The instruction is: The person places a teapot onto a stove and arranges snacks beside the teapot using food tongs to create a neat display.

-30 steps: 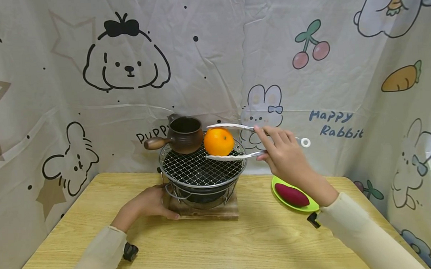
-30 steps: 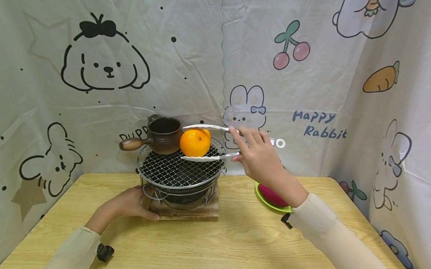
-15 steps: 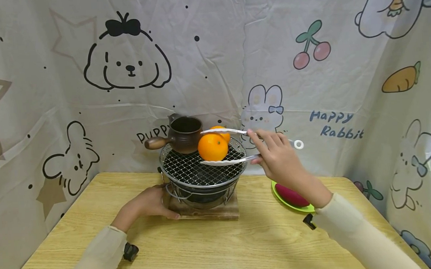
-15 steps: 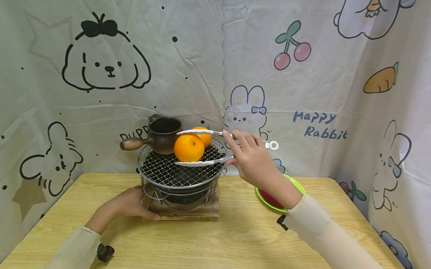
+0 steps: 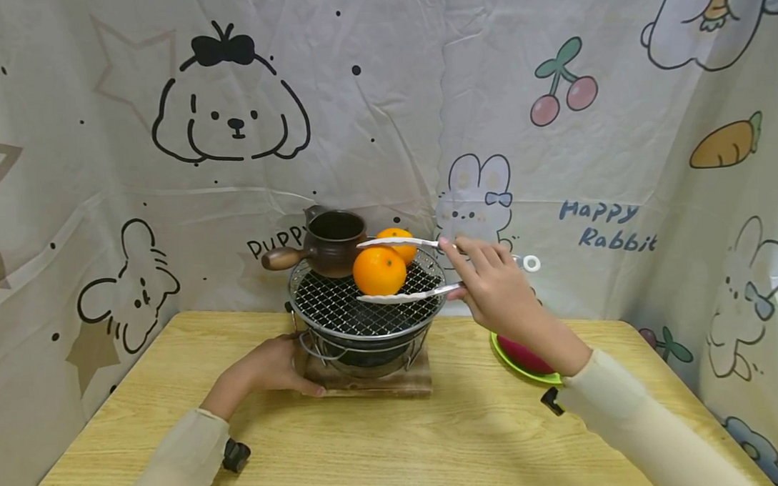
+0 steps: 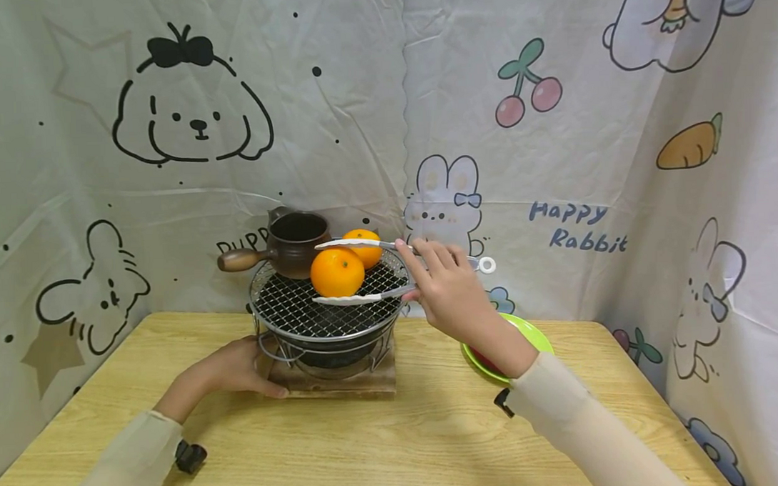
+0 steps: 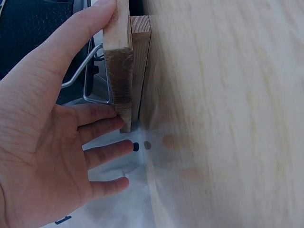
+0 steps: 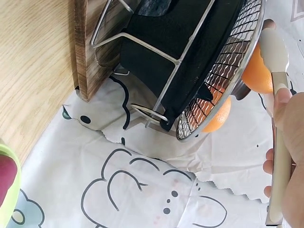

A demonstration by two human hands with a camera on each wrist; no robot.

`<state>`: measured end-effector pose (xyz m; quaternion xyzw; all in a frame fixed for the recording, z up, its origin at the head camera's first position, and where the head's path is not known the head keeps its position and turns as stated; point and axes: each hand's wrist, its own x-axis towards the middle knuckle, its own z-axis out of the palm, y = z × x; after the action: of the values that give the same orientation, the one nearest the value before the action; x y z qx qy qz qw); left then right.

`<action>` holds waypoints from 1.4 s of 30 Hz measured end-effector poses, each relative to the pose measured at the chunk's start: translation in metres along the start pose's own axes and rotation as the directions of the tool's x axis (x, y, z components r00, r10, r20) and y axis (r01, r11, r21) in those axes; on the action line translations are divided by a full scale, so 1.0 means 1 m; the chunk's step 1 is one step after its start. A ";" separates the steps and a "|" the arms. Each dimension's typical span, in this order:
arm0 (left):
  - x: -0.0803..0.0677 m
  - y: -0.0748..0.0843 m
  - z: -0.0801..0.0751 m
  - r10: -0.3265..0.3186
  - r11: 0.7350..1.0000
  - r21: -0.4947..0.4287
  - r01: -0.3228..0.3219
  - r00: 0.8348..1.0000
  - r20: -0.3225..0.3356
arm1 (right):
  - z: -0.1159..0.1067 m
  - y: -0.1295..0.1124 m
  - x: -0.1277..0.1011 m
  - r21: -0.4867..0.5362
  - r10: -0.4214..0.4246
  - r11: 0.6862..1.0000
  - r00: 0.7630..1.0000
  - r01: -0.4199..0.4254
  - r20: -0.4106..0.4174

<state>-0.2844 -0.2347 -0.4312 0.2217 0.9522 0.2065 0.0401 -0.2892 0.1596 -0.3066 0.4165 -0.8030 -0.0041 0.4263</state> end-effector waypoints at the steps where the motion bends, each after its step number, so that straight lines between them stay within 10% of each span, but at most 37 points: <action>1: 0.000 0.000 0.000 -0.002 1.000 -0.002 0.002 1.000 0.002 | 0.000 0.000 0.000 0.002 0.003 1.000 1.000 -0.003 0.005; 42: 0.002 -0.006 0.005 -0.009 1.000 -0.004 0.009 0.999 -0.031 | 0.015 -0.003 -0.005 -0.037 0.031 0.999 0.998 -0.030 0.047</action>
<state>-0.2875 -0.2373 -0.4386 0.2143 0.9532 0.2117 0.0267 -0.2956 0.1557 -0.3209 0.3961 -0.8190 -0.0222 0.4144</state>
